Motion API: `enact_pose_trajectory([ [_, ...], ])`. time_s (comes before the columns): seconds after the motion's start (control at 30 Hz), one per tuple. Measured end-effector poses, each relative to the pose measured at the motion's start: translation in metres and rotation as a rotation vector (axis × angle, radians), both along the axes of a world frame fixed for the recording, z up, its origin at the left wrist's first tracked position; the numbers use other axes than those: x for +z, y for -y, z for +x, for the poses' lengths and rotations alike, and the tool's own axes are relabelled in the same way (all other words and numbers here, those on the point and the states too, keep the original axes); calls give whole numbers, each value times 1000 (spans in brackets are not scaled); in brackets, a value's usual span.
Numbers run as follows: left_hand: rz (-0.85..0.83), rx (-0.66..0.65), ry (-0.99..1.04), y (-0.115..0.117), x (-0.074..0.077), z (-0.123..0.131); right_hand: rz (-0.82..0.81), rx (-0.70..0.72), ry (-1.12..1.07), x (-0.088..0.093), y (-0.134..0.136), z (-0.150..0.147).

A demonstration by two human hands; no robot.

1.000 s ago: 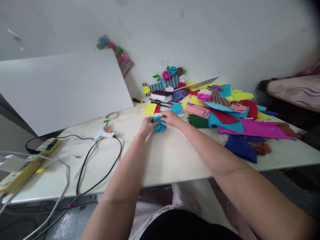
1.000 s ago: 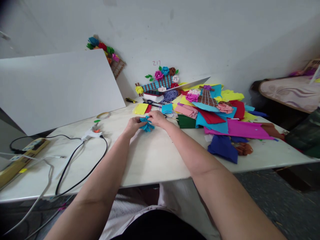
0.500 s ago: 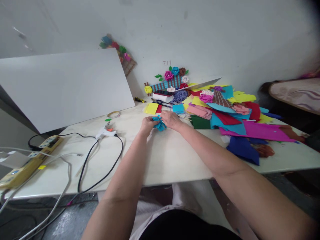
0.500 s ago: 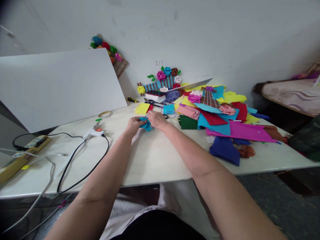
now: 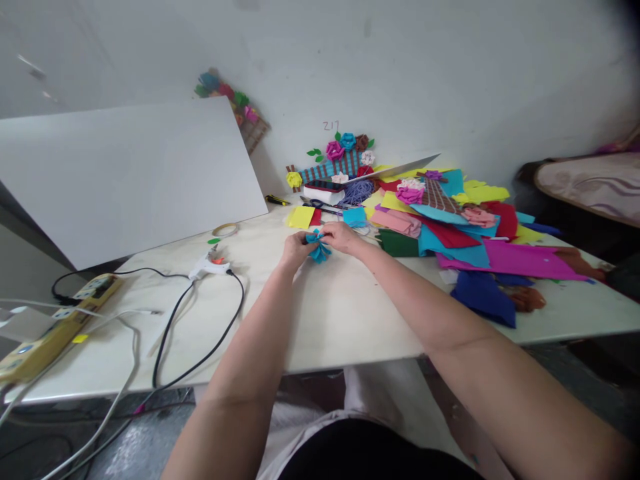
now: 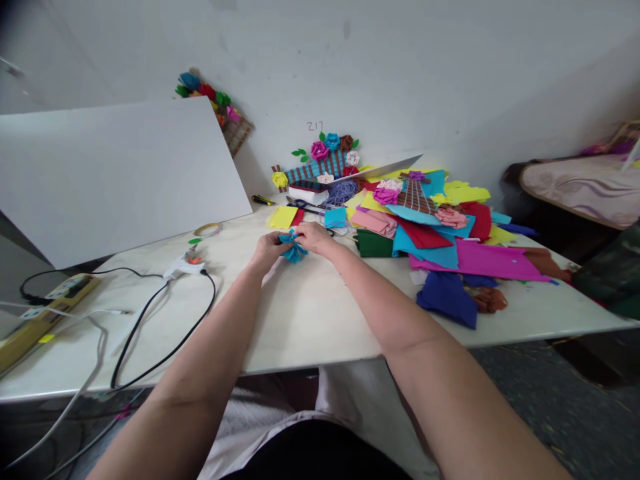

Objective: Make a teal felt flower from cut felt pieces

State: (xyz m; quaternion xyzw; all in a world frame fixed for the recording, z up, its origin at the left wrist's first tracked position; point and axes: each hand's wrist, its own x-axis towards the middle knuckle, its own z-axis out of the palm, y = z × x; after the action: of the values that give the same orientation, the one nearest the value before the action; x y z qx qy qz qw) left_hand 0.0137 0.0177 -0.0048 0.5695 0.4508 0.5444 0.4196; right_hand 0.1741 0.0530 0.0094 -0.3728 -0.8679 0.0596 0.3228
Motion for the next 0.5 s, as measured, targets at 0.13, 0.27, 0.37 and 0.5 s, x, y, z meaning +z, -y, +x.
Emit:
enact_pose_trajectory([
  [0.13, 10, -7, 8, 0, 0, 1, 44, -93, 63, 1, 5, -2],
  [0.27, -10, 6, 50, -1, 0, 3, 135, -181, 165, 3, 14, -6],
  [0.37, -18, -9, 122, -3, 0, 2, 200, -176, 214, 5, 18, -8],
  [0.5, -57, -15, 188, -2, 0, 3, 247, -159, 262, 8, 21, -9],
])
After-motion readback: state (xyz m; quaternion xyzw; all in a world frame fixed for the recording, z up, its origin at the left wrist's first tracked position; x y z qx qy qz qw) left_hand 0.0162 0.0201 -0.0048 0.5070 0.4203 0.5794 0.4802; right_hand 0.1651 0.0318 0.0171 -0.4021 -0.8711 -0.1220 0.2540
